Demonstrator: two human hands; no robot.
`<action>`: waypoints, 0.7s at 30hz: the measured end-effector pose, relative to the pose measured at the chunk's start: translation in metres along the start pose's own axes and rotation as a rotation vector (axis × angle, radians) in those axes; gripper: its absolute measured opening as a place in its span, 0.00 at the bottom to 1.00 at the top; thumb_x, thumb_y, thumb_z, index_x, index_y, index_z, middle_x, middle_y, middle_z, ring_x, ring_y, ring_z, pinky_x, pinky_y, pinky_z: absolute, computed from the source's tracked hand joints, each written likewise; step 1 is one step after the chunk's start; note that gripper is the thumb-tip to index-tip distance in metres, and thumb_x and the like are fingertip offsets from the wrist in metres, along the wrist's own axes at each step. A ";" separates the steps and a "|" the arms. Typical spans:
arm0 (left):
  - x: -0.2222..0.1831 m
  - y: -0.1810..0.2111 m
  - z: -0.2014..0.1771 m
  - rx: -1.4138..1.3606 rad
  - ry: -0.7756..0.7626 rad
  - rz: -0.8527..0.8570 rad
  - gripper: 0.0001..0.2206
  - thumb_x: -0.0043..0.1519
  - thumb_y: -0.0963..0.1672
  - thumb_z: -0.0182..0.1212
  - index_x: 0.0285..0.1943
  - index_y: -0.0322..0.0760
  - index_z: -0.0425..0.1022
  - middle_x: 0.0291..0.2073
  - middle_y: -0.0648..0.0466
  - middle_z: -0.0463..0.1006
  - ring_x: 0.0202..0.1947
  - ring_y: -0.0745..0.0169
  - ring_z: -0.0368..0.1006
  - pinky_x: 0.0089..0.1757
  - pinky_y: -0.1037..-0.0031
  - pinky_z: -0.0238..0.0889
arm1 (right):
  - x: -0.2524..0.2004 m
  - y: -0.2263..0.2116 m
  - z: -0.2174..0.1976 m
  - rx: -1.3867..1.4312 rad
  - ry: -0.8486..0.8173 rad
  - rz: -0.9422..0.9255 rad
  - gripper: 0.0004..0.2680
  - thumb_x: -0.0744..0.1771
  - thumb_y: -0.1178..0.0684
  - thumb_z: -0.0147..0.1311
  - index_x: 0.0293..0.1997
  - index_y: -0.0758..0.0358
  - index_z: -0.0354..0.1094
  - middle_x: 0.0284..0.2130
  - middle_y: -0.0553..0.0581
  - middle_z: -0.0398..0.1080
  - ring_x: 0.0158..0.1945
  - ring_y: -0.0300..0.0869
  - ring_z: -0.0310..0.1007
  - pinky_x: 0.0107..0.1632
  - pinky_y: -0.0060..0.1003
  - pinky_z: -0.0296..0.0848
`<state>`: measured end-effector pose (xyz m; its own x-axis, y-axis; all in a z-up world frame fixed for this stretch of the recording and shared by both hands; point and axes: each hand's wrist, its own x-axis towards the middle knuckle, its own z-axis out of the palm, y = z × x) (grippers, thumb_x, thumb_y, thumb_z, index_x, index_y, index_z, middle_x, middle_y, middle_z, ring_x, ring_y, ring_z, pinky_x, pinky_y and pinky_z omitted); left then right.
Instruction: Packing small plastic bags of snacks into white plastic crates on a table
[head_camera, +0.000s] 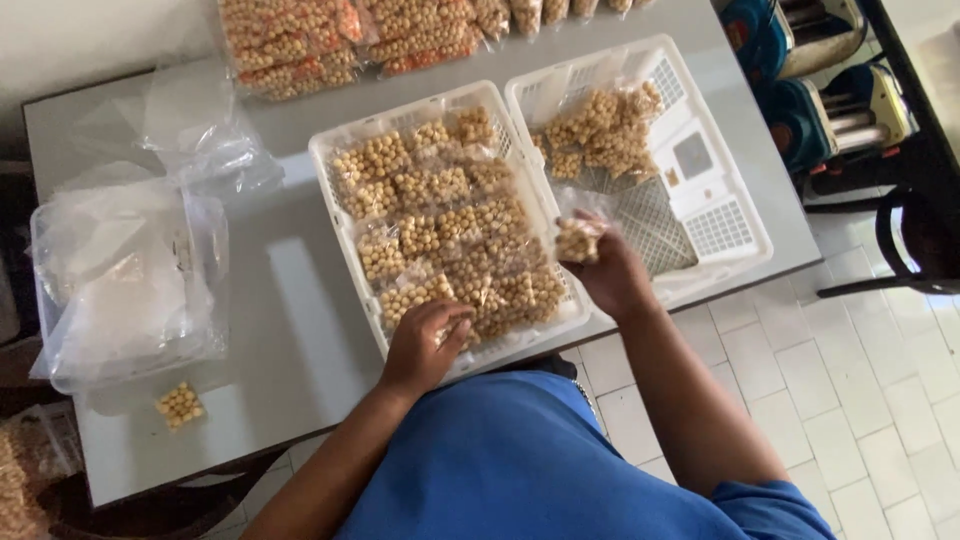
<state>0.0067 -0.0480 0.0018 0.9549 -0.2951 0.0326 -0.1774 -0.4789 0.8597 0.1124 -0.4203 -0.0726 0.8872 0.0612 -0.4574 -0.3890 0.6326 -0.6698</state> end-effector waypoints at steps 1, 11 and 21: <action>0.000 -0.003 0.002 -0.002 -0.004 0.000 0.10 0.79 0.46 0.66 0.63 0.45 0.90 0.51 0.51 0.93 0.56 0.40 0.90 0.55 0.51 0.80 | -0.012 0.014 0.015 0.001 0.005 0.000 0.20 0.74 0.54 0.49 0.80 0.59 0.68 0.66 0.68 0.79 0.61 0.56 0.86 0.60 0.51 0.86; -0.010 -0.013 0.002 -0.593 0.115 -0.450 0.13 0.69 0.46 0.82 0.58 0.36 0.87 0.40 0.52 0.88 0.43 0.63 0.85 0.42 0.71 0.80 | -0.087 0.090 0.153 -0.800 -0.208 -0.234 0.13 0.77 0.50 0.62 0.73 0.55 0.78 0.34 0.52 0.82 0.38 0.36 0.82 0.43 0.35 0.85; -0.021 0.006 -0.013 -0.270 0.062 -0.139 0.10 0.67 0.43 0.79 0.55 0.42 0.89 0.46 0.47 0.93 0.51 0.43 0.91 0.52 0.57 0.85 | -0.095 0.123 0.167 -1.195 -0.224 -0.152 0.19 0.73 0.38 0.68 0.63 0.65 0.78 0.42 0.71 0.86 0.50 0.64 0.89 0.53 0.62 0.82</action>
<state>-0.0113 -0.0338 0.0135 0.9797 -0.1871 -0.0713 0.0181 -0.2719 0.9622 0.0216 -0.2191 -0.0135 0.9208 0.2544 -0.2955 -0.1562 -0.4539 -0.8772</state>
